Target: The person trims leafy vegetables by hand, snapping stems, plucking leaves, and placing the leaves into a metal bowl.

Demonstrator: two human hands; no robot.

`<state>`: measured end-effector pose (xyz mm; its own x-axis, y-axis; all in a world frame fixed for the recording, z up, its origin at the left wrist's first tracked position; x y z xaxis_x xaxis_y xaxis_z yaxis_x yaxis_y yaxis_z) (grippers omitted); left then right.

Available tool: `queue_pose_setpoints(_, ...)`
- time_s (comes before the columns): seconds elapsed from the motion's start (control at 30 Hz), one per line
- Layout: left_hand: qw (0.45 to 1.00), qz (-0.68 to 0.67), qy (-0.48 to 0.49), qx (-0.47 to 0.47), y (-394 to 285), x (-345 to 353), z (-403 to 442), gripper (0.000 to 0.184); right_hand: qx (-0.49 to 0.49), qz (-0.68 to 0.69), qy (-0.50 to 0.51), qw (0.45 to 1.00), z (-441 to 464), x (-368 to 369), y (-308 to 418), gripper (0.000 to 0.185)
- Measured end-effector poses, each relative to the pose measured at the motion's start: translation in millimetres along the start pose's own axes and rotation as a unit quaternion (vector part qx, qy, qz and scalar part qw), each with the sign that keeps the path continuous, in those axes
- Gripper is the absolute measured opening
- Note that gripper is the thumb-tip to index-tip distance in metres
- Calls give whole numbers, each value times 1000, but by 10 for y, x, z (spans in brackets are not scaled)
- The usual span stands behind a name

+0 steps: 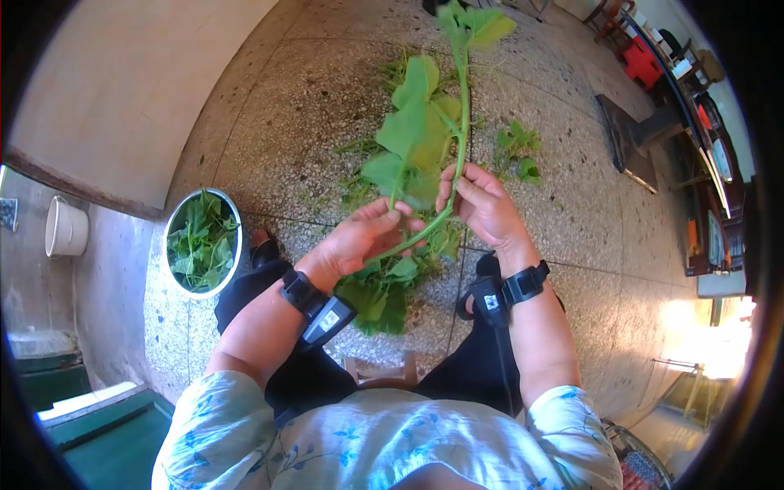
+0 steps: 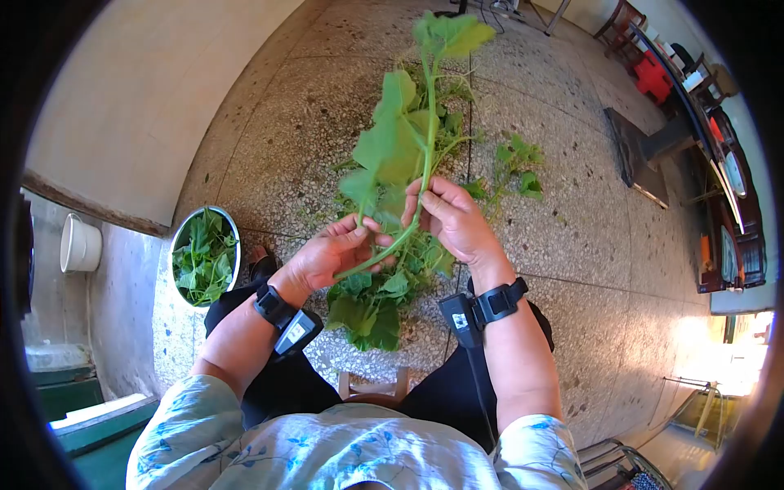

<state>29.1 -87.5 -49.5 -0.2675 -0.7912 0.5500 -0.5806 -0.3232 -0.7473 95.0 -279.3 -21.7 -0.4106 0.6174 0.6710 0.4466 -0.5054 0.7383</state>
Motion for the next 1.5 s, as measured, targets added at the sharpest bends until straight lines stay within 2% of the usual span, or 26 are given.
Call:
queue_pose_setpoints(0.07, 995, -47, -1, 91, 17, -85, 28, 12, -6, 8, -5, 1000, 5, 19, -7, 14)
queue_pose_setpoints(0.17, 989, -33, -58, 130, 72, -196, 68, 9, -13, 33, -21, 999, 0, 55, -24, 14)
queue_pose_setpoints(0.23, 989, -37, -87, 112, 73, -190, 52, 9, -73, 26, -44, 996, 15, 38, -105, 12)
queue_pose_setpoints(0.3, 980, -62, -90, 169, 86, -213, 52, 9, -94, 35, -40, 994, 30, 52, -162, 12)
queue_pose_setpoints(0.37, 977, -72, -104, 170, 82, -208, 26, 9, -126, 37, -31, 991, 47, 92, -181, 11)
queue_pose_setpoints(0.6, 954, -68, -215, 195, 89, -335, -52, 10, -136, 37, -56, 988, 34, 239, -197, 10)
queue_pose_setpoints(0.63, 945, -60, -248, 204, 100, -458, -68, 10, -192, 49, -98, 975, 22, 157, -87, 10)
queue_pose_setpoints(0.67, 937, -81, -230, 249, 38, -678, -125, 10, -241, 60, -145, 958, -20, 7, 64, 11)
queue_pose_setpoints(0.7, 926, -99, -211, 296, -10, -874, -208, 10, -271, 69, -112, 954, -85, -117, 213, 11)
queue_pose_setpoints(0.73, 927, -79, -252, 267, -122, -842, -326, 12, -311, 77, -70, 945, -84, -197, 368, 11)
queue_pose_setpoints(0.8, 918, -37, -336, 208, -122, -839, -447, 20, -327, 45, -149, 932, -133, -234, 446, 12)
queue_pose_setpoints(0.83, 919, -37, -339, 199, 3, -914, -465, 20, -322, 49, -157, 932, -147, -311, 470, 12)
queue_pose_setpoints(0.9, 894, 199, -393, 82, 263, -1052, -497, 24, -340, 29, -144, 929, -181, -466, 524, 13)
queue_pose_setpoints(0.93, 865, 296, -405, 24, 367, -1006, -532, 32, -347, 24, -181, 920, -206, -507, 530, 13)
queue_pose_setpoints(0.97, 865, 297, -404, 14, 550, -1057, -559, 32, -342, 28, -190, 920, -242, -529, 506, 13)
queue_pose_setpoints(1.03, 833, 461, -279, -129, 847, -1148, -571, 28, -327, 13, -190, 926, -253, -546, 494, 13)
queue_pose_setpoints(1.07, 832, 462, -277, -134, 913, -1115, -636, 28, -326, 16, -194, 925, -254, -534, 467, 13)
queue_pose_setpoints(1.13, 878, 441, -74, -170, 888, -831, -719, 27, -279, -13, -227, 933, -212, -465, 378, 14)
queue_pose_setpoints(1.17, 878, 441, -72, -173, 899, -800, -708, 27, -278, -11, -230, 933, -199, -444, 331, 14)
queue_pose_setpoints(1.23, 894, 408, 44, -179, 909, -740, -664, 27, -225, -3, -228, 947, -154, -395, 232, 15)
queue_pose_setpoints(1.3, 888, 408, 62, -203, 869, -738, -586, 28, -208, -3, -222, 953, -116, -352, 113, 15)
queue_pose_setpoints(1.37, 897, 345, 4, -274, 858, -784, -532, 29, -163, -34, -208, 964, -85, -275, -10, 15)
queue_pose_setpoints(1.4, 897, 348, 4, -271, 927, -869, -505, 29, -154, -56, -208, 964, -75, -222, -54, 16)
queue_pose_setpoints(1.43, 723, 638, -152, -218, 1016, -1073, -480, 27, -121, -100, -209, 965, -93, -173, -114, 16)
queue_pose_setpoints(1.47, 446, 835, -295, -128, 966, -1183, -425, 27, -93, -147, -208, 962, -104, -128, -154, 17)
queue_pose_setpoints(1.5, 442, 836, -306, -108, 805, -1182, -348, 27, -75, -147, -223, 961, -99, -83, -213, 17)
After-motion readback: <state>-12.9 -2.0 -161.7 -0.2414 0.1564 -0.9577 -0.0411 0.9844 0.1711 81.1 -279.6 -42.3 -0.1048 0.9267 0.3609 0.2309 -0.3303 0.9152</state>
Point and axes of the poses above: each hand's wrist, its own z-axis towards the middle knuckle, its own x-axis out of the palm, y = z × x, the point moved 1 cm from there along z, towards the middle knuckle, and after that the axes turned 14 degrees about z, right-handed, at the moved point
